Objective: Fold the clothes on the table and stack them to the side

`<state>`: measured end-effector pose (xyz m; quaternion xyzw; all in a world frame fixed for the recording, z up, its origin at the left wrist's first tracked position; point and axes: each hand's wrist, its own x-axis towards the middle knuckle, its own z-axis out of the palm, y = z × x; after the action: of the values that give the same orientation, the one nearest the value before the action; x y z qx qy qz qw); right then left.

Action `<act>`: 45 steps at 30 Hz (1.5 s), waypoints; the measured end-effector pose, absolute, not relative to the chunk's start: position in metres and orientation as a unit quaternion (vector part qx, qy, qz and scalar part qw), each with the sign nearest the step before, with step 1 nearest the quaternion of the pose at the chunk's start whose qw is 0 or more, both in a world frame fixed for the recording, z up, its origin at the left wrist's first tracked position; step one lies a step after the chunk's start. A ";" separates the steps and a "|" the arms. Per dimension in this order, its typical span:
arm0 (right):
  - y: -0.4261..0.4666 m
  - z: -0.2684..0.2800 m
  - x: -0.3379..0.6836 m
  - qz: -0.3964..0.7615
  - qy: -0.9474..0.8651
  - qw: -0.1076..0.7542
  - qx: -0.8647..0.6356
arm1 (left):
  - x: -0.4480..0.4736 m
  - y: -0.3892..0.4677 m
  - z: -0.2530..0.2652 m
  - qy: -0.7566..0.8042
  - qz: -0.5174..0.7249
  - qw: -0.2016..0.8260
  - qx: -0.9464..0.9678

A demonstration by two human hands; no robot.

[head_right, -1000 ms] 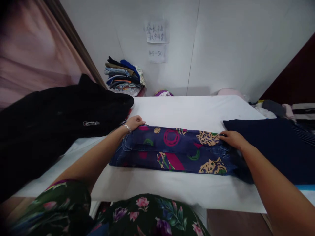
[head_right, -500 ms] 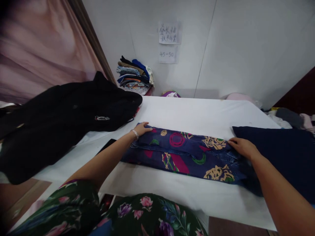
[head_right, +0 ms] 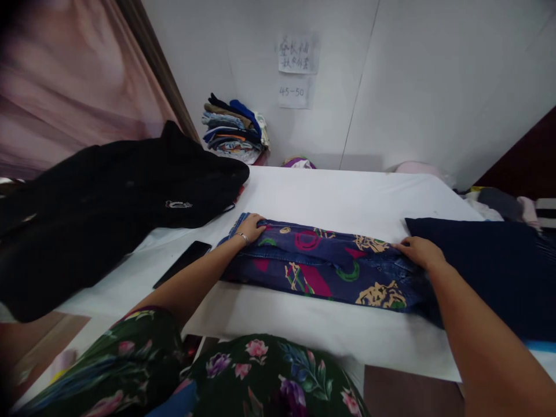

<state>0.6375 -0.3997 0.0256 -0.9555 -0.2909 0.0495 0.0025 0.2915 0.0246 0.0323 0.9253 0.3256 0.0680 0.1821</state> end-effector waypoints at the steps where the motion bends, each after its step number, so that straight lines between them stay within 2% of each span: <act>1: -0.400 0.024 0.635 0.051 -0.296 -0.007 -0.954 | 0.290 0.023 0.034 0.326 0.067 0.171 0.927; 5: -0.400 0.025 0.617 0.032 -0.304 0.001 -0.952 | 0.289 0.019 0.051 0.333 0.057 0.071 0.939; 9: -0.404 0.044 0.609 -0.032 -0.287 0.151 -0.945 | 0.294 0.005 0.066 0.264 0.099 0.005 0.959; 11: -0.413 0.058 0.611 -0.065 -0.249 0.173 -0.951 | 0.294 -0.006 0.063 0.182 0.095 -0.010 0.979; 15: -0.448 0.081 0.607 -0.080 -0.175 0.143 -0.971 | 0.289 -0.020 0.038 0.116 0.010 -0.011 0.993; 20: -0.478 0.076 0.572 0.018 -0.096 0.064 -0.993 | 0.289 -0.013 0.018 0.116 -0.005 -0.023 0.993; 25: -0.476 0.059 0.550 0.027 -0.097 0.100 -0.990 | 0.292 -0.010 0.020 0.112 -0.010 -0.032 0.993; 33: -0.508 0.069 0.567 0.015 -0.107 0.200 -0.974 | 0.291 -0.016 0.024 0.119 0.014 -0.037 0.992; 41: -0.512 0.048 0.554 0.009 -0.079 0.161 -0.984 | 0.289 -0.019 0.026 0.109 -0.021 -0.025 0.994; 45: -0.486 0.065 0.532 -0.092 -0.122 0.131 -0.980 | 0.291 -0.024 0.037 0.124 -0.001 -0.012 0.992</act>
<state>0.5323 -0.4861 0.0651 -0.9796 -0.1218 -0.0924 0.1306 0.2907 -0.0243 0.0367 0.9923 0.1236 -0.0009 -0.0116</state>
